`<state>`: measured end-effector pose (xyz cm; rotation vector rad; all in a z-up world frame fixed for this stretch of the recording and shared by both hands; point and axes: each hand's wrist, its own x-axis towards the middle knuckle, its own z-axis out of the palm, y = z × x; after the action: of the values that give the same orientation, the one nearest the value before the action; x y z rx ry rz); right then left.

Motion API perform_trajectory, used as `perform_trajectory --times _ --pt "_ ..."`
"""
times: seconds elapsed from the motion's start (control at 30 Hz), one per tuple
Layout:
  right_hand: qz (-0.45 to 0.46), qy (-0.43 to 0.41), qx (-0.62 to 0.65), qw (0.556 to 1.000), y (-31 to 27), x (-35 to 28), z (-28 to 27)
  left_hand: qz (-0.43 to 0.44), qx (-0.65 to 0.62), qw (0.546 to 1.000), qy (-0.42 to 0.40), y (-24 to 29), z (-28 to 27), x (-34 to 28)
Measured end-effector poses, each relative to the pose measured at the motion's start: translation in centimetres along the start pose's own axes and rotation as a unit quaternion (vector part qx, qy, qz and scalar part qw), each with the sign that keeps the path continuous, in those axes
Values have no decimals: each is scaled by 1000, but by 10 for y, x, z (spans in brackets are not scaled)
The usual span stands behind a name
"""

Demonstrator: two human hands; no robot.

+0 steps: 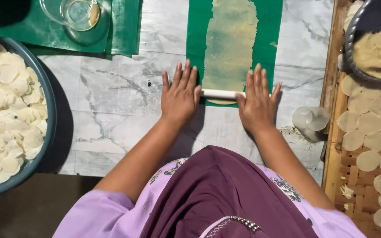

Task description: The person flattens portions of dough by hand on a plastic film, then rolls them out with a rolling pin.

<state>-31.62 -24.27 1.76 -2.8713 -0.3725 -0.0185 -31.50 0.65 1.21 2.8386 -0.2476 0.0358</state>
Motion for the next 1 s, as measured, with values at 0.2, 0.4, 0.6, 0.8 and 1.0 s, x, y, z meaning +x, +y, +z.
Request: perform_trajectory --times 0.2,0.4,0.6,0.8,1.0 --pt "21 30 -56 998 -5 27 -9 -23 54 997 52 3 9 19" --pt "-37 -9 18 999 -4 -67 -10 17 16 999 37 15 1 -69" --pt "-56 -75 155 983 24 -74 -60 10 -107 992 67 25 -18 -85" --pt "102 185 142 967 131 -48 -142 14 -87 992 86 26 -17 -87" --pt "213 189 12 958 236 -16 -170 31 -85 989 119 46 -32 -57"
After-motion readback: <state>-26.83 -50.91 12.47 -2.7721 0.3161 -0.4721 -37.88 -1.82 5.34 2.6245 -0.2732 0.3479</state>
